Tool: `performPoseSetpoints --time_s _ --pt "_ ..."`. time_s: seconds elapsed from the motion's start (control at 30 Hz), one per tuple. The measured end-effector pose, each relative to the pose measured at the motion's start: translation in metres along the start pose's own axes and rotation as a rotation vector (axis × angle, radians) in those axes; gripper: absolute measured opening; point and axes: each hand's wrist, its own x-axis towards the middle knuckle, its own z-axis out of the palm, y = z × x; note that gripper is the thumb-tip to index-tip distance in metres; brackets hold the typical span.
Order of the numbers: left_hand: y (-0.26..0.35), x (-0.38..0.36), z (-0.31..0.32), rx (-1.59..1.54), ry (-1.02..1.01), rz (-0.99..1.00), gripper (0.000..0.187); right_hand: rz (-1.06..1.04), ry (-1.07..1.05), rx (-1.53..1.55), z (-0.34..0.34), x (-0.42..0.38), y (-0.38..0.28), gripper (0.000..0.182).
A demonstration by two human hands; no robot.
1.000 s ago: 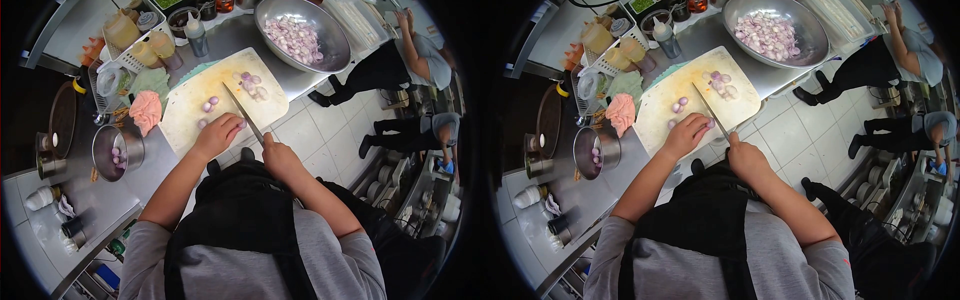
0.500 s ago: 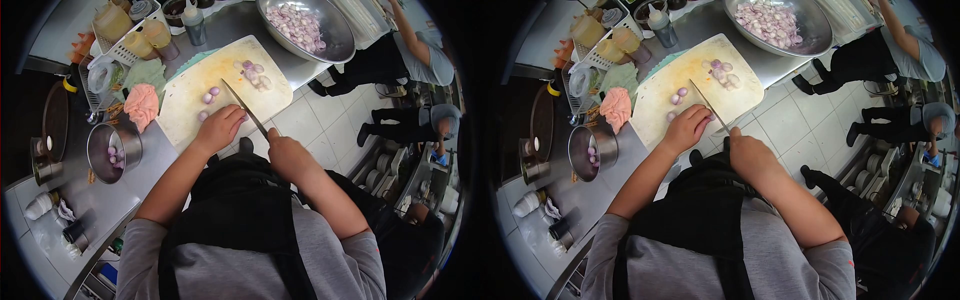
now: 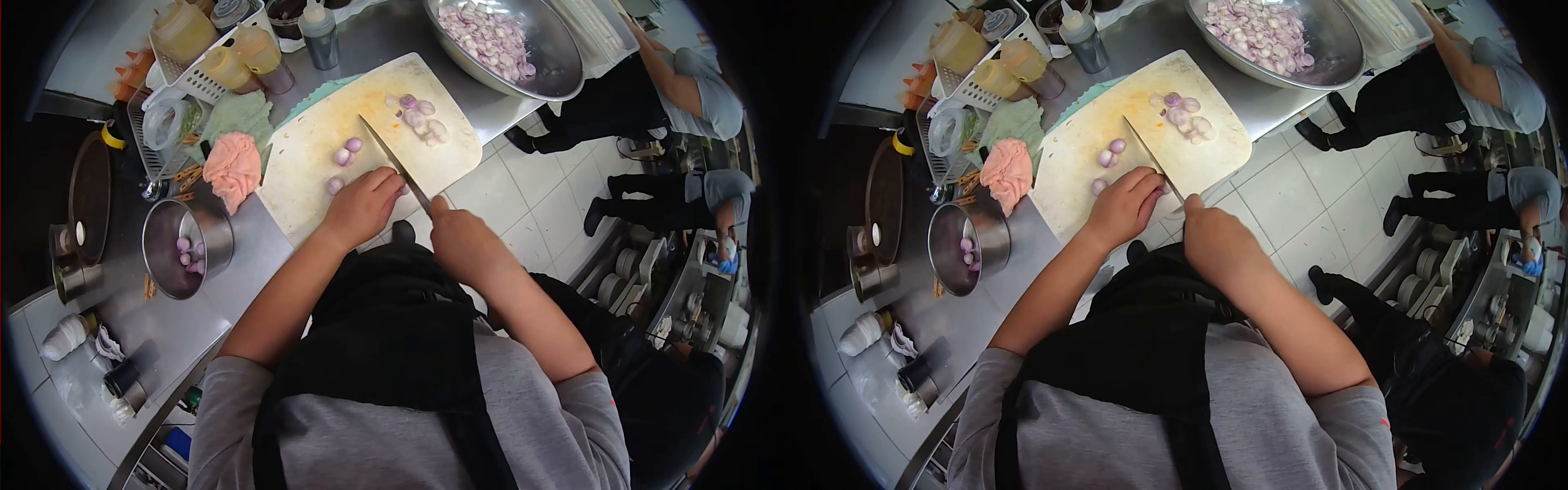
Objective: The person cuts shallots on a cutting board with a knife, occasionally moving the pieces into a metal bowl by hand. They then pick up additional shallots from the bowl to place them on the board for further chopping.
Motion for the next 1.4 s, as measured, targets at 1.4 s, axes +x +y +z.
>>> performPoseSetpoints --time_s 1.4 --pt "0.001 -0.006 0.000 -0.017 -0.003 -0.016 0.020 0.002 0.077 0.180 0.032 0.020 0.018 0.019"
